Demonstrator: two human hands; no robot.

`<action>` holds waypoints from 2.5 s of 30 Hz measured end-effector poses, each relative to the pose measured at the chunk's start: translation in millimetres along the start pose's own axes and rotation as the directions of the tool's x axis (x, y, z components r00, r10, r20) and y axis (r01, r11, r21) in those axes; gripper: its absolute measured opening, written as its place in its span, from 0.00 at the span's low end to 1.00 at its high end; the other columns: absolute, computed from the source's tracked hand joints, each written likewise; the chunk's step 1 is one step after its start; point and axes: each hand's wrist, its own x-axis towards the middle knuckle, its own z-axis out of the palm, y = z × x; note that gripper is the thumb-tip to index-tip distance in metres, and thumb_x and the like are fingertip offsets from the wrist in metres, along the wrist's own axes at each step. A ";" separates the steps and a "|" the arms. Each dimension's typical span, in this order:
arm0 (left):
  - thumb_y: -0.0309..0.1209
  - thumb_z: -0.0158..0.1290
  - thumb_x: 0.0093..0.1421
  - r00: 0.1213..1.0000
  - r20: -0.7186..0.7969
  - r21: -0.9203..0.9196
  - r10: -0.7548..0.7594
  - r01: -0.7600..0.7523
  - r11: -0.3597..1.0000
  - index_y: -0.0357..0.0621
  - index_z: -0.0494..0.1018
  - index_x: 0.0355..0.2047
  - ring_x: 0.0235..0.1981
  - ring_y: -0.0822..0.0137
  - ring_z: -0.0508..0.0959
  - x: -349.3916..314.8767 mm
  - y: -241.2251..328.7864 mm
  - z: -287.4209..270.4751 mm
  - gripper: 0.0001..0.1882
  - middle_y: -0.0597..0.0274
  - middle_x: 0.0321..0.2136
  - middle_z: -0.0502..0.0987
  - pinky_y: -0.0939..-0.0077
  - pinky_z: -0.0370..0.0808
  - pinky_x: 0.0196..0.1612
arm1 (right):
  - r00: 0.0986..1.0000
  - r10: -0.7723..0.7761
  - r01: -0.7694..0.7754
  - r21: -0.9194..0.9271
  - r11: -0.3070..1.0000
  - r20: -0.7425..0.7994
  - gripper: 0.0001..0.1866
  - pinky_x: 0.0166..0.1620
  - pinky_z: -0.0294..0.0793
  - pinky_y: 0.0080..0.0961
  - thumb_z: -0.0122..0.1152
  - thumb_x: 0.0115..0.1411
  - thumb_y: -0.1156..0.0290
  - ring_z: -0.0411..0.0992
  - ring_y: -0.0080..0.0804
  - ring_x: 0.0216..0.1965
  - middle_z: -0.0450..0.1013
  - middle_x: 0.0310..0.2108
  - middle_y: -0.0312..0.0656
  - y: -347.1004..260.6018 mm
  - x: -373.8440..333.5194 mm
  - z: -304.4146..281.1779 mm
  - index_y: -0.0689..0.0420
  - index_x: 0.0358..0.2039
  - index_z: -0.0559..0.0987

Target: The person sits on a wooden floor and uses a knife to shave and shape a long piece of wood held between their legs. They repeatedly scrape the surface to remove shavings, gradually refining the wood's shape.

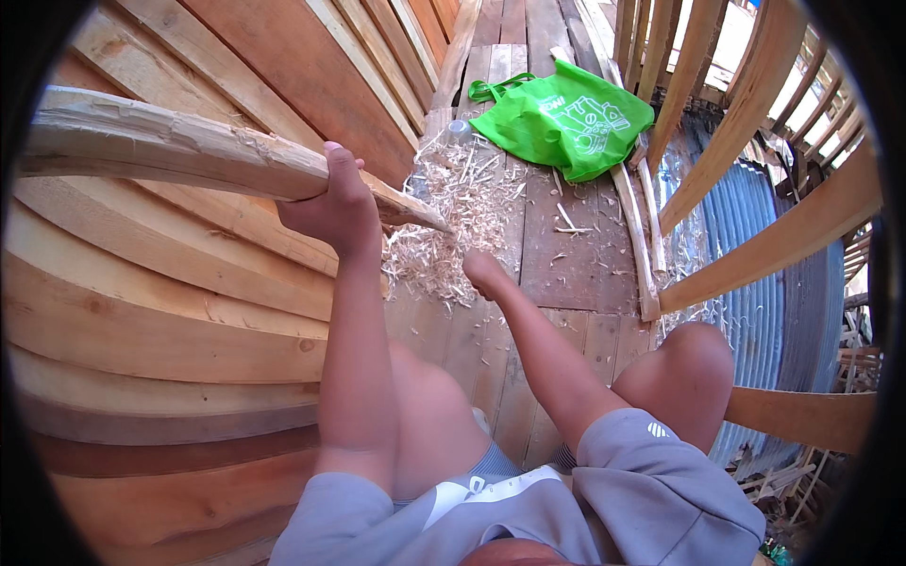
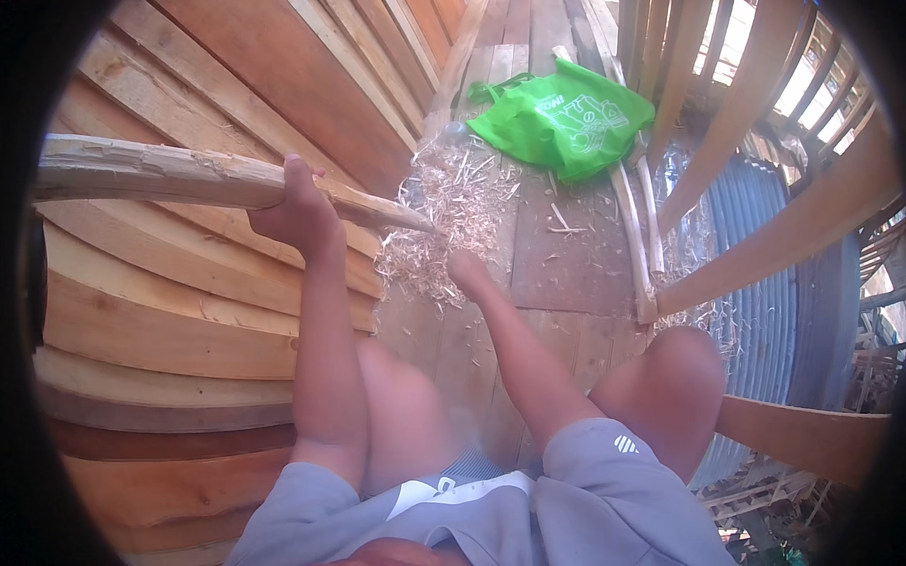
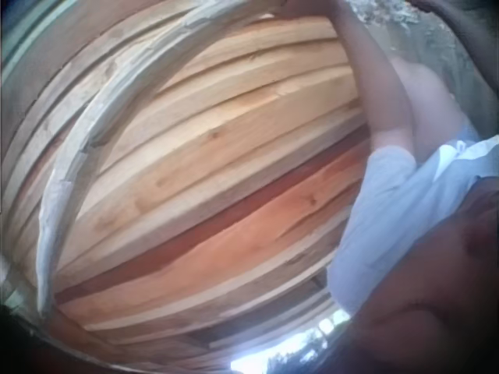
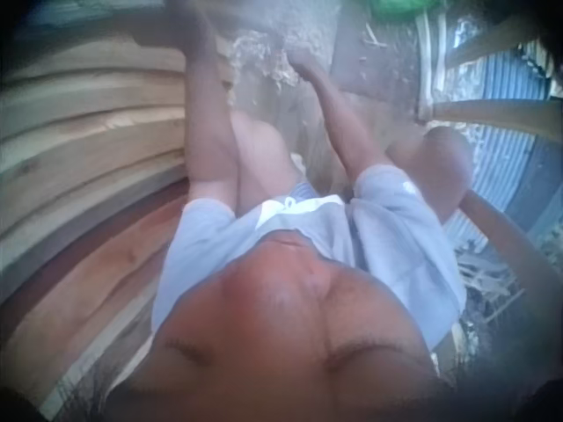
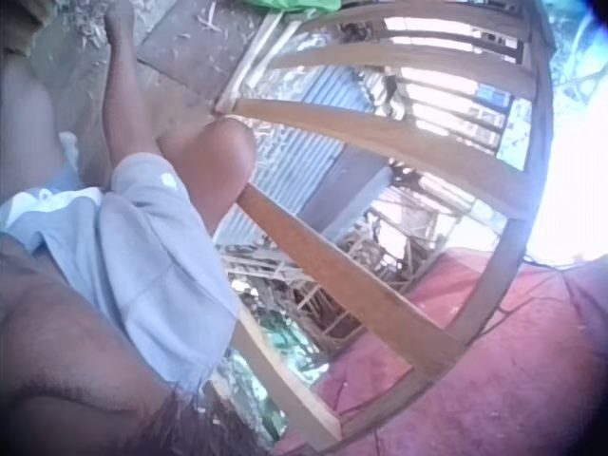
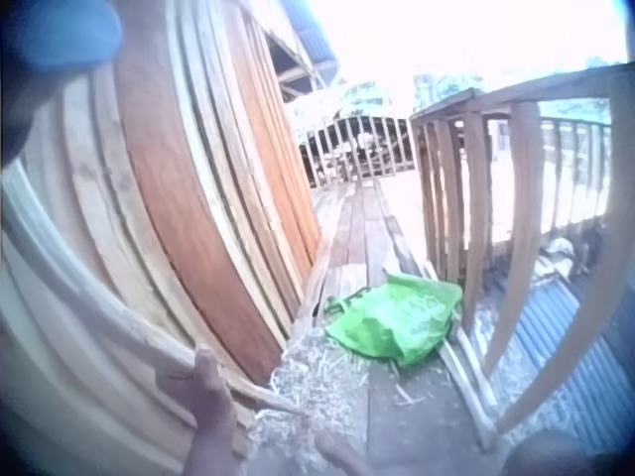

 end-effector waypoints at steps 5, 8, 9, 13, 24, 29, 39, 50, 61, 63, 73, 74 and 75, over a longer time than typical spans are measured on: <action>0.25 0.56 0.53 0.996 0.031 -0.002 0.080 -0.080 0.997 0.21 0.62 0.49 0.29 0.65 0.78 -2.4 2.2 9.0 0.26 0.46 0.35 0.74 0.73 0.78 0.27 | 0.936 0.294 -0.339 0.275 0.900 0.193 0.25 0.35 0.70 0.39 0.32 0.68 0.57 0.72 0.41 0.34 0.74 0.33 0.54 -4.6 -6.7 33.2 0.64 0.43 0.73; 0.25 0.56 0.53 0.998 -0.030 0.055 0.048 -0.046 0.997 0.21 0.62 0.50 0.30 0.63 0.77 12.1 -0.6 5.6 0.27 0.45 0.38 0.73 0.72 0.80 0.29 | 0.998 0.053 -0.040 0.309 0.950 -0.036 0.28 0.25 0.64 0.44 0.32 0.65 0.55 0.65 0.41 0.17 0.66 0.16 0.49 -88.2 -31.5 8.9 0.65 0.21 0.71; 0.25 0.56 0.53 0.998 -0.043 0.072 0.040 -0.036 0.997 0.21 0.62 0.50 0.30 0.63 0.77 16.1 -1.5 5.2 0.27 0.45 0.38 0.73 0.71 0.81 0.30 | 0.977 -0.162 0.184 0.162 0.969 -0.139 0.31 0.34 0.71 0.48 0.32 0.65 0.55 0.72 0.48 0.22 0.71 0.19 0.57 -96.9 -27.6 7.9 0.71 0.25 0.76; 0.25 0.55 0.52 0.983 -0.151 0.050 0.103 -0.097 0.994 0.21 0.64 0.47 0.29 0.64 0.76 24.3 -7.3 9.9 0.25 0.47 0.37 0.73 0.71 0.79 0.31 | 0.995 -0.097 0.100 0.082 0.992 -0.038 0.34 0.56 0.68 0.49 0.32 0.65 0.53 0.72 0.66 0.51 0.74 0.43 0.70 -103.2 -12.6 -1.0 0.72 0.44 0.78; 0.24 0.53 0.51 0.931 -0.365 0.047 -0.016 0.035 0.998 0.20 0.64 0.45 0.29 0.64 0.75 56.9 -26.3 -55.1 0.23 0.49 0.35 0.73 0.72 0.77 0.31 | 0.977 -0.214 0.213 -0.050 0.976 -0.016 0.32 0.52 0.71 0.52 0.33 0.67 0.56 0.76 0.64 0.42 0.77 0.36 0.65 -158.0 -68.0 25.1 0.69 0.32 0.82; 0.24 0.53 0.52 0.924 -0.379 0.046 -0.052 0.075 0.996 0.18 0.62 0.49 0.30 0.63 0.76 47.9 -18.2 -51.3 0.27 0.47 0.40 0.72 0.71 0.79 0.32 | 0.980 -0.174 0.173 -0.021 0.985 -0.098 0.33 0.52 0.71 0.52 0.32 0.67 0.55 0.74 0.67 0.44 0.75 0.39 0.69 -113.8 -26.2 21.8 0.71 0.35 0.81; 0.26 0.53 0.52 0.960 -0.280 0.083 -0.010 0.034 0.996 0.21 0.64 0.43 0.30 0.62 0.76 38.0 -11.6 -45.9 0.22 0.49 0.35 0.72 0.71 0.79 0.32 | 0.979 -0.187 0.184 -0.047 0.982 -0.084 0.30 0.54 0.69 0.53 0.33 0.67 0.58 0.73 0.67 0.46 0.76 0.41 0.66 -109.0 -24.5 13.9 0.70 0.38 0.80; 0.24 0.53 0.51 0.941 -0.330 0.060 0.078 -0.061 0.996 0.21 0.65 0.40 0.24 0.66 0.73 47.1 -21.1 -50.9 0.19 0.51 0.31 0.73 0.73 0.75 0.27 | 0.960 -0.280 0.279 -0.114 0.954 0.005 0.27 0.51 0.70 0.56 0.35 0.66 0.59 0.76 0.65 0.39 0.77 0.35 0.64 -164.2 -80.8 11.9 0.71 0.38 0.78; 0.27 0.55 0.52 0.953 -0.303 0.060 0.019 -0.001 0.998 0.20 0.65 0.42 0.28 0.65 0.74 41.6 -19.1 -43.6 0.21 0.52 0.32 0.73 0.70 0.72 0.31 | 0.966 -0.260 0.259 -0.097 0.961 -0.003 0.29 0.53 0.69 0.55 0.36 0.67 0.58 0.75 0.67 0.42 0.77 0.36 0.65 -152.8 -73.7 5.9 0.72 0.34 0.79; 0.26 0.55 0.52 0.952 -0.307 0.070 0.007 0.015 0.997 0.20 0.65 0.41 0.28 0.65 0.74 40.1 -19.9 -45.4 0.21 0.51 0.32 0.73 0.70 0.72 0.30 | 0.969 -0.245 0.248 -0.131 0.960 0.038 0.28 0.53 0.69 0.55 0.37 0.67 0.58 0.75 0.67 0.42 0.76 0.37 0.66 -168.2 -85.8 -1.5 0.71 0.37 0.79; 0.26 0.54 0.51 0.957 -0.288 0.062 0.034 -0.017 0.998 0.19 0.65 0.41 0.27 0.65 0.73 35.3 -14.2 -37.8 0.21 0.52 0.30 0.72 0.70 0.73 0.29 | 0.954 -0.300 0.295 -0.190 0.937 0.000 0.25 0.50 0.72 0.52 0.36 0.66 0.61 0.76 0.62 0.44 0.76 0.41 0.65 -118.8 -44.4 8.8 0.65 0.42 0.80; 0.26 0.54 0.51 0.952 -0.305 0.072 0.036 -0.014 0.997 0.19 0.66 0.41 0.26 0.65 0.73 38.1 -15.4 -40.1 0.21 0.52 0.30 0.72 0.70 0.73 0.29 | 0.962 -0.273 0.273 -0.192 0.943 0.030 0.24 0.50 0.73 0.52 0.37 0.66 0.62 0.76 0.61 0.45 0.76 0.42 0.65 -138.9 -59.0 4.3 0.66 0.42 0.80; 0.26 0.54 0.51 0.953 -0.303 0.077 0.014 0.010 0.997 0.19 0.66 0.41 0.27 0.65 0.73 38.1 -14.4 -40.0 0.21 0.52 0.30 0.72 0.70 0.73 0.29 | 0.969 -0.243 0.248 -0.197 0.949 0.051 0.24 0.50 0.73 0.51 0.37 0.66 0.63 0.76 0.60 0.46 0.76 0.43 0.64 -157.6 -75.5 -3.2 0.66 0.42 0.80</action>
